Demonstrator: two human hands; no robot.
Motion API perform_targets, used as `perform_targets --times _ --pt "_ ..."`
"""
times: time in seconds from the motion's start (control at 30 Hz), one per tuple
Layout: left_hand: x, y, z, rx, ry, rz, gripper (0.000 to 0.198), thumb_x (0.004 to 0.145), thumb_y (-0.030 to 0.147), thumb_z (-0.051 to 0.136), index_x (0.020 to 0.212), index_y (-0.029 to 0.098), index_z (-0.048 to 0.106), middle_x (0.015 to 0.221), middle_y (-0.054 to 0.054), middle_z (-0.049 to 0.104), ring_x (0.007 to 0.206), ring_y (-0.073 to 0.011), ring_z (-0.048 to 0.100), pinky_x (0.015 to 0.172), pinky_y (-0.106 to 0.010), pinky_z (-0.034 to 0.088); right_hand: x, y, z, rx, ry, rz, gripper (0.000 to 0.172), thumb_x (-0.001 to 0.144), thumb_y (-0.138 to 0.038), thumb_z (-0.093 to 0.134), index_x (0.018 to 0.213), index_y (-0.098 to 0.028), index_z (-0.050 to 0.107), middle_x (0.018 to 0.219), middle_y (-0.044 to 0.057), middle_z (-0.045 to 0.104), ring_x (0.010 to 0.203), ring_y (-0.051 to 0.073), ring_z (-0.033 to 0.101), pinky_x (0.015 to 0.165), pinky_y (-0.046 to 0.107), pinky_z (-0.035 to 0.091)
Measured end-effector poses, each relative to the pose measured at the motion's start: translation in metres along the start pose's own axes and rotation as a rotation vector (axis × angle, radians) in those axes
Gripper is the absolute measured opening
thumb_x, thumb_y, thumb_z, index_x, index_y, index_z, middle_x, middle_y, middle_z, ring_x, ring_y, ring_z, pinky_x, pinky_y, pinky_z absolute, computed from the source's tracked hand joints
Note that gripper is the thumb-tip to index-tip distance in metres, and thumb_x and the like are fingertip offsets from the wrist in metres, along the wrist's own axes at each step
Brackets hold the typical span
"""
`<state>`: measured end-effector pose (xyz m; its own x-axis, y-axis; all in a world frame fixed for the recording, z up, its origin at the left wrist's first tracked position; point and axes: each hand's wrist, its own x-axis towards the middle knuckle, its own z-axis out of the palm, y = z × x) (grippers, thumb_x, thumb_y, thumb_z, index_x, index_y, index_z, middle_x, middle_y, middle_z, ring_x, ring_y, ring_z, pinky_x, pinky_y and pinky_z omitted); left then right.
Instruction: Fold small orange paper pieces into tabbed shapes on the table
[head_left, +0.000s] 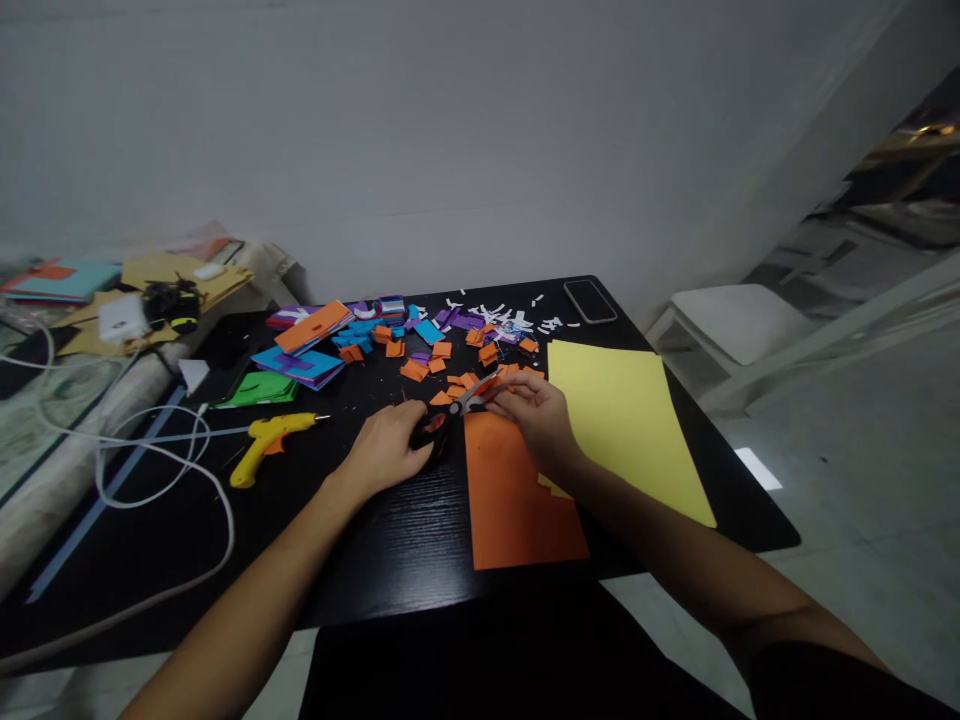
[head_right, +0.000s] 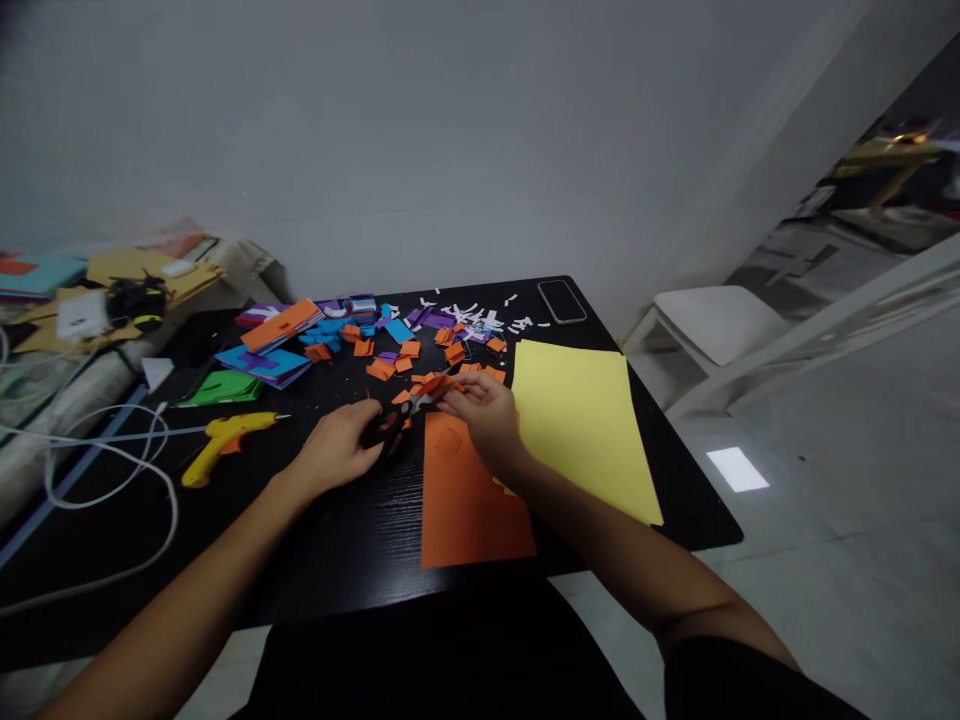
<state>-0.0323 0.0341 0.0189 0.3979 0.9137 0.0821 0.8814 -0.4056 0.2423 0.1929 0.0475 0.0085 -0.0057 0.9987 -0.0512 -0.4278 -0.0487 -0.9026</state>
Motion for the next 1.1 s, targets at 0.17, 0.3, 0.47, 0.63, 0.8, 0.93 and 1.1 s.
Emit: perform_targets --times 0.17,0.3,0.47,0.63,0.8,0.93,1.1 --pt "-0.0004 -0.0016 0.0011 -0.012 0.026 0.015 0.015 0.089 0.031 0.057 0.083 0.022 0.047 0.084 -0.004 0.063 0.073 -0.0218 0.059 0.063 -0.031 0.038 0.0005 -0.0011 0.0005 0.016 -0.008 0.011 0.033 0.065 -0.035 0.09 0.085 -0.02 0.068 0.085 0.002 0.079 0.084 0.021 0.078 0.09 0.04 0.064" --pt "-0.0008 -0.0038 0.0028 -0.004 0.042 0.025 0.013 0.089 0.03 0.056 0.083 0.022 0.047 0.084 -0.004 0.063 0.074 -0.022 0.059 0.063 -0.031 0.038 0.001 -0.0009 -0.0004 0.024 -0.029 0.008 0.033 0.066 -0.037 0.089 0.086 -0.02 0.069 0.083 0.002 0.078 0.084 0.02 0.077 0.09 0.04 0.064" --pt "-0.0011 -0.0051 0.0038 -0.013 0.045 0.032 0.012 0.087 0.029 0.057 0.082 0.022 0.048 0.084 -0.005 0.063 0.074 -0.0216 0.059 0.063 -0.031 0.038 0.0009 -0.0008 -0.0021 0.022 -0.049 -0.004 0.034 0.066 -0.04 0.089 0.087 -0.02 0.071 0.084 0.003 0.079 0.084 0.021 0.077 0.091 0.042 0.064" --pt "-0.0007 -0.0065 0.0054 -0.026 0.054 0.043 0.011 0.087 0.027 0.057 0.082 0.022 0.048 0.082 -0.004 0.062 0.073 -0.0212 0.059 0.064 -0.03 0.039 0.0003 -0.0026 -0.0019 0.011 -0.047 -0.001 0.033 0.068 -0.04 0.089 0.088 -0.02 0.073 0.085 0.004 0.079 0.084 0.022 0.078 0.09 0.042 0.064" --pt "-0.0007 -0.0065 0.0044 -0.028 0.031 0.032 0.011 0.087 0.027 0.057 0.08 0.022 0.049 0.081 -0.004 0.062 0.071 -0.0206 0.059 0.062 -0.029 0.038 -0.0004 -0.0027 -0.0014 0.012 -0.046 -0.01 0.032 0.067 -0.038 0.089 0.088 -0.02 0.073 0.083 0.004 0.079 0.083 0.021 0.078 0.089 0.041 0.064" --pt "-0.0007 -0.0061 0.0032 -0.023 0.037 0.044 0.012 0.086 0.027 0.057 0.08 0.022 0.048 0.08 -0.004 0.061 0.07 -0.0207 0.059 0.062 -0.03 0.039 -0.0016 -0.0031 -0.0013 -0.019 -0.029 -0.033 0.032 0.068 -0.037 0.088 0.09 -0.02 0.072 0.085 0.004 0.079 0.083 0.022 0.077 0.089 0.041 0.064" --pt "-0.0011 -0.0067 0.0037 -0.014 0.062 0.052 0.012 0.086 0.026 0.057 0.08 0.022 0.048 0.079 -0.003 0.061 0.069 -0.0204 0.058 0.062 -0.03 0.039 -0.0032 -0.0039 -0.0015 -0.045 -0.04 -0.078 0.028 0.071 -0.036 0.085 0.09 -0.021 0.071 0.085 0.004 0.079 0.086 0.023 0.077 0.091 0.044 0.063"
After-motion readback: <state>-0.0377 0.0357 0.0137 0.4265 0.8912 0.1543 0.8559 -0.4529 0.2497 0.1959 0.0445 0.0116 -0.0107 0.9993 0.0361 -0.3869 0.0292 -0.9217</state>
